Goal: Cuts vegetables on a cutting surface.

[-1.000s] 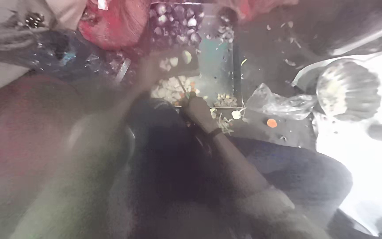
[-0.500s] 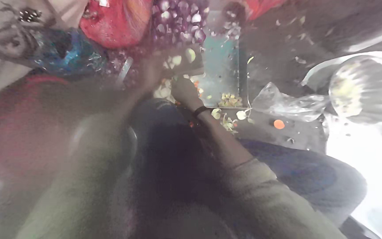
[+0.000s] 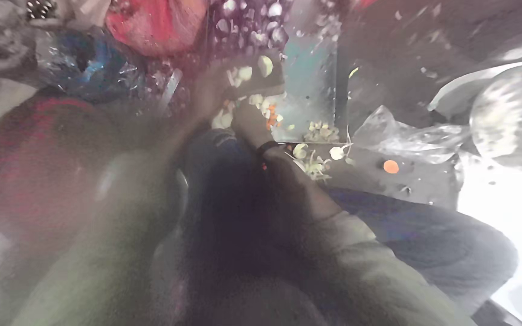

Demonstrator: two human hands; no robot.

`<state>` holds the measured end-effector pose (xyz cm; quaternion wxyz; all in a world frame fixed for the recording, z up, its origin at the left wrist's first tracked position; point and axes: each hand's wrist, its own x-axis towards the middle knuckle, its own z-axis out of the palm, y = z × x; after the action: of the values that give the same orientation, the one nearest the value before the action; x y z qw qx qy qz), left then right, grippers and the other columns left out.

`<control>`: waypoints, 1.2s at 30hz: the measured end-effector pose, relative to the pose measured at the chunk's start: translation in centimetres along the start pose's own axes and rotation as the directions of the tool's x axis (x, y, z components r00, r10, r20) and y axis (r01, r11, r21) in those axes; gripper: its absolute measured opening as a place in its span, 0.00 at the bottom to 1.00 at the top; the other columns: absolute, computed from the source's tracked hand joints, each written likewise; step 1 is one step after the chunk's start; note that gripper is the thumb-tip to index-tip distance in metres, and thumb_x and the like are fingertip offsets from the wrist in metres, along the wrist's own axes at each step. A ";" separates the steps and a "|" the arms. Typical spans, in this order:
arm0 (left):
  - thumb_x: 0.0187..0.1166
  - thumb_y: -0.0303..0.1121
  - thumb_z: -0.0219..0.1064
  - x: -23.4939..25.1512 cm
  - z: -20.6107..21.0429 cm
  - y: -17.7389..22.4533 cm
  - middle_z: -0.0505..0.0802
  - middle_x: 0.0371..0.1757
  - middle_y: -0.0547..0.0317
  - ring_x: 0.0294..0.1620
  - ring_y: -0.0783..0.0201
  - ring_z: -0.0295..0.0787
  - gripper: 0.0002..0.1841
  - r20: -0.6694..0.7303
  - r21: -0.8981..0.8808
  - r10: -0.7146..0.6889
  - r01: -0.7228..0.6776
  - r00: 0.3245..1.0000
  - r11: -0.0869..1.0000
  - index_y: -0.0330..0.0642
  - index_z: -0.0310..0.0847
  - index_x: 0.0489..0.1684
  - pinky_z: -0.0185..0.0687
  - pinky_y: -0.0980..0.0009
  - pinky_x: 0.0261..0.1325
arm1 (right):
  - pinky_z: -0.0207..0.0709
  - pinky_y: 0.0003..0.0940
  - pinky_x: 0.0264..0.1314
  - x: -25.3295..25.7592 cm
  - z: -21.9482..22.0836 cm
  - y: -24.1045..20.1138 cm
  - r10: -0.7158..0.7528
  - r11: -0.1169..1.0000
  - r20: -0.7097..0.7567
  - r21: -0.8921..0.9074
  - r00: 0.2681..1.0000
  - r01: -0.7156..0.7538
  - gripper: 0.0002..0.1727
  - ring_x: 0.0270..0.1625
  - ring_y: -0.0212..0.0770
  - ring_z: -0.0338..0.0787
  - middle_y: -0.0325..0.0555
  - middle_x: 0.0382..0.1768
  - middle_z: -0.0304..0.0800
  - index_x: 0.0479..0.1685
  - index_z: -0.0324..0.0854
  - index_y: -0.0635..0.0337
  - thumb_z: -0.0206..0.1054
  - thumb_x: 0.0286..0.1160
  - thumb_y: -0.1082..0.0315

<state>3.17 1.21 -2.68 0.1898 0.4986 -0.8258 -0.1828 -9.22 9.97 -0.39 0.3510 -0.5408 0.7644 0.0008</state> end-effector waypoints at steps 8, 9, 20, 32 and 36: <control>0.83 0.31 0.64 0.1 -0.8 1.2 0.94 0.61 0.43 0.66 0.45 0.91 0.13 0.048 -0.036 -0.070 0.072 0.996 0.997 0.36 0.90 0.57 0.79 0.45 0.76 | 0.85 0.64 0.49 -4.4 0.0 3.6 0.026 0.994 0.069 -0.107 0.997 -0.019 0.23 0.54 0.64 0.93 0.62 0.52 0.90 0.70 0.73 0.62 0.53 0.90 0.54; 0.83 0.31 0.65 0.2 -0.8 1.2 0.94 0.62 0.44 0.66 0.46 0.90 0.13 0.051 -0.037 -0.080 0.082 0.996 0.996 0.37 0.90 0.58 0.79 0.45 0.76 | 0.85 0.64 0.49 -5.0 0.0 4.1 0.002 0.994 0.055 -0.106 0.998 0.004 0.23 0.54 0.64 0.93 0.63 0.52 0.90 0.70 0.73 0.63 0.53 0.91 0.54; 0.73 0.27 0.68 2.5 -0.6 1.8 0.88 0.70 0.42 0.72 0.50 0.85 0.22 0.030 -0.125 -0.136 0.139 0.990 0.982 0.42 0.86 0.68 0.76 0.51 0.79 | 0.85 0.66 0.44 -11.9 0.8 11.8 0.028 0.993 -0.032 0.116 0.999 -0.024 0.24 0.46 0.62 0.93 0.60 0.43 0.91 0.62 0.81 0.58 0.56 0.90 0.46; 0.81 0.43 0.69 3.1 0.5 3.1 0.85 0.71 0.38 0.77 0.42 0.78 0.19 0.212 -0.034 -0.034 0.042 0.977 0.999 0.43 0.84 0.64 0.71 0.43 0.81 | 0.86 0.64 0.46 -12.2 0.9 16.7 0.133 0.954 -0.085 0.282 0.988 -0.104 0.23 0.43 0.60 0.93 0.59 0.41 0.91 0.64 0.79 0.60 0.58 0.90 0.49; 0.80 0.42 0.70 2.3 0.4 2.0 0.79 0.76 0.31 0.81 0.36 0.72 0.19 0.269 -0.006 0.086 -0.088 0.959 0.996 0.39 0.86 0.61 0.65 0.40 0.84 | 0.85 0.64 0.46 -12.2 0.6 16.2 0.145 0.949 -0.074 0.292 0.987 -0.117 0.24 0.43 0.61 0.93 0.59 0.40 0.91 0.67 0.79 0.59 0.55 0.91 0.48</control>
<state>0.54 0.10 -1.73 0.0823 0.4330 -0.8655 -0.2378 -20.24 27.01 -0.41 0.3882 -0.4317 0.8064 -0.1125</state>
